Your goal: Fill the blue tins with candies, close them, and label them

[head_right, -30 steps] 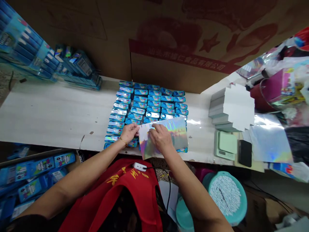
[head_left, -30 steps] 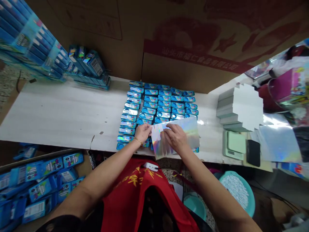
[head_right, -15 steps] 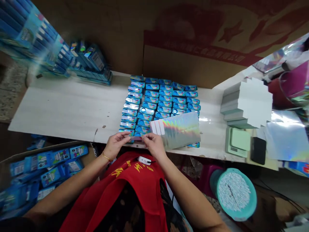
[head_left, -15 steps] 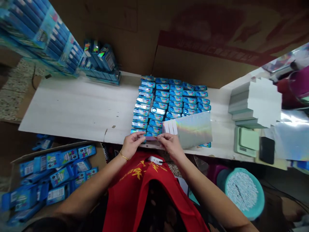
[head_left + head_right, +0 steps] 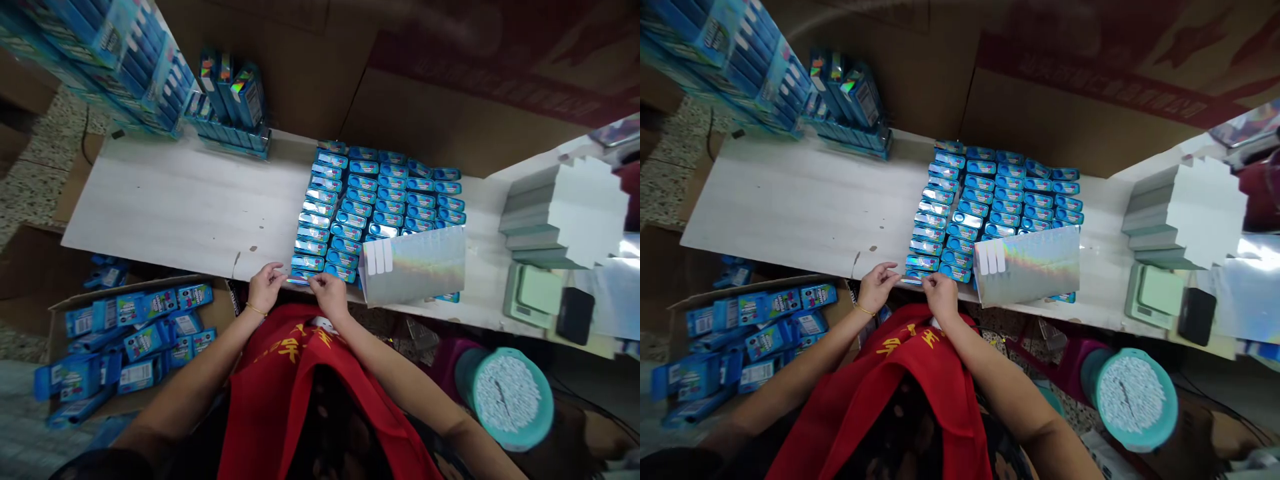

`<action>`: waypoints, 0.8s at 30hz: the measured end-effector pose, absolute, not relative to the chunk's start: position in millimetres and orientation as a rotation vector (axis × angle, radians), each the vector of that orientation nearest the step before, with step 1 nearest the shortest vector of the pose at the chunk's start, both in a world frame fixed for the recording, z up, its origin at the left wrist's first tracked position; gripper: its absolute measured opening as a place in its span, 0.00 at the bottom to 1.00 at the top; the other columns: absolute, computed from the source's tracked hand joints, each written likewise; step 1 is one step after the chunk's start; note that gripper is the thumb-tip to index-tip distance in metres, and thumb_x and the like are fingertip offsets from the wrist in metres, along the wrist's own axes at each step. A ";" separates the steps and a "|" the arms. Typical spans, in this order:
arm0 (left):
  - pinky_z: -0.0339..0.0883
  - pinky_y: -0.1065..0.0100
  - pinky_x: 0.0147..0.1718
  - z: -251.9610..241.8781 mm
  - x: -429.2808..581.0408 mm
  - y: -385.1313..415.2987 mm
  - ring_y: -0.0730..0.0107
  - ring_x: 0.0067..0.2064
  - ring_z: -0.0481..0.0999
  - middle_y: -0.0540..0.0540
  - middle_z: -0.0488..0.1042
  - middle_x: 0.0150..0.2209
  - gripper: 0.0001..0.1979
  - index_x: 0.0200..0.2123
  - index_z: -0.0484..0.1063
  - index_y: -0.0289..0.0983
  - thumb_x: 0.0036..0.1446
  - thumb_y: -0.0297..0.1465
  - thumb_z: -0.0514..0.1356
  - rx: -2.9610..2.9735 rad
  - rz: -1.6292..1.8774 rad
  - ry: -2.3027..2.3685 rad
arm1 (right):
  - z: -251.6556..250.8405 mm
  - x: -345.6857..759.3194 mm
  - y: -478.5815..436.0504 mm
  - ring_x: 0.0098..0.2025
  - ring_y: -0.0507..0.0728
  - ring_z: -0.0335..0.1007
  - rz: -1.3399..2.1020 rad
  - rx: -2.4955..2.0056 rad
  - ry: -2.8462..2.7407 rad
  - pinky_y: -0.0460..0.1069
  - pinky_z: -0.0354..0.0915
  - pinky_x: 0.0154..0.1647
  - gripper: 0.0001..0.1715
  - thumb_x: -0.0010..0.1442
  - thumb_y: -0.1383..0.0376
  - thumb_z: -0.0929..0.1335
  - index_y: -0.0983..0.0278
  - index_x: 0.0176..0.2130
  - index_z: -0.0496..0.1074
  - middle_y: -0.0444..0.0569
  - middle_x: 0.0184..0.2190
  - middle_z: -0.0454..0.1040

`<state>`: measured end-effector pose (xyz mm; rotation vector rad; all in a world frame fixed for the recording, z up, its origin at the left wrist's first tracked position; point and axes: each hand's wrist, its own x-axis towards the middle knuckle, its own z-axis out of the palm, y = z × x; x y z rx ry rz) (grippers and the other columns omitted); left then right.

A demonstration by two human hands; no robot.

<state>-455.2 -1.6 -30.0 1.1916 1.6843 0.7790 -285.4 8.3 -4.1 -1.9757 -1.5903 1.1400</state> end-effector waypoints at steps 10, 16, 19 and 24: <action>0.67 0.66 0.38 -70.2 -443.0 -8.0 0.68 0.34 0.75 0.45 0.75 0.33 0.18 0.43 0.67 0.35 0.49 0.36 0.58 1.009 0.905 1.676 | 1.3 -282.3 -0.8 0.33 0.53 0.66 0.699 -1.975 -2.273 0.46 0.55 0.31 0.15 0.60 0.62 0.58 0.61 0.43 0.68 0.48 0.31 0.72; 0.51 0.58 0.56 -50.6 -432.1 -20.7 0.63 0.59 0.56 0.38 0.58 0.58 0.25 0.57 0.55 0.33 0.58 0.38 0.46 1.253 0.761 1.617 | 8.7 -265.0 -4.3 0.36 0.56 0.64 0.628 -1.580 -2.712 0.49 0.58 0.36 0.23 0.59 0.66 0.58 0.61 0.53 0.63 0.53 0.36 0.70; 0.43 0.55 0.58 -31.5 -421.5 -8.2 0.61 0.63 0.40 0.36 0.41 0.63 0.29 0.61 0.45 0.33 0.58 0.37 0.46 1.590 0.696 1.723 | 15.1 -259.0 27.7 0.41 0.55 0.64 0.596 -1.648 -2.454 0.49 0.59 0.43 0.20 0.62 0.63 0.55 0.61 0.50 0.66 0.52 0.41 0.69; 0.34 0.46 0.58 -11.7 -387.5 33.9 0.56 0.63 0.37 0.38 0.46 0.62 0.28 0.59 0.49 0.32 0.57 0.36 0.48 2.221 0.392 1.699 | 12.0 -281.0 121.6 0.61 0.61 0.43 0.313 -1.717 -2.225 0.58 0.44 0.58 0.31 0.61 0.55 0.56 0.69 0.58 0.53 0.58 0.59 0.52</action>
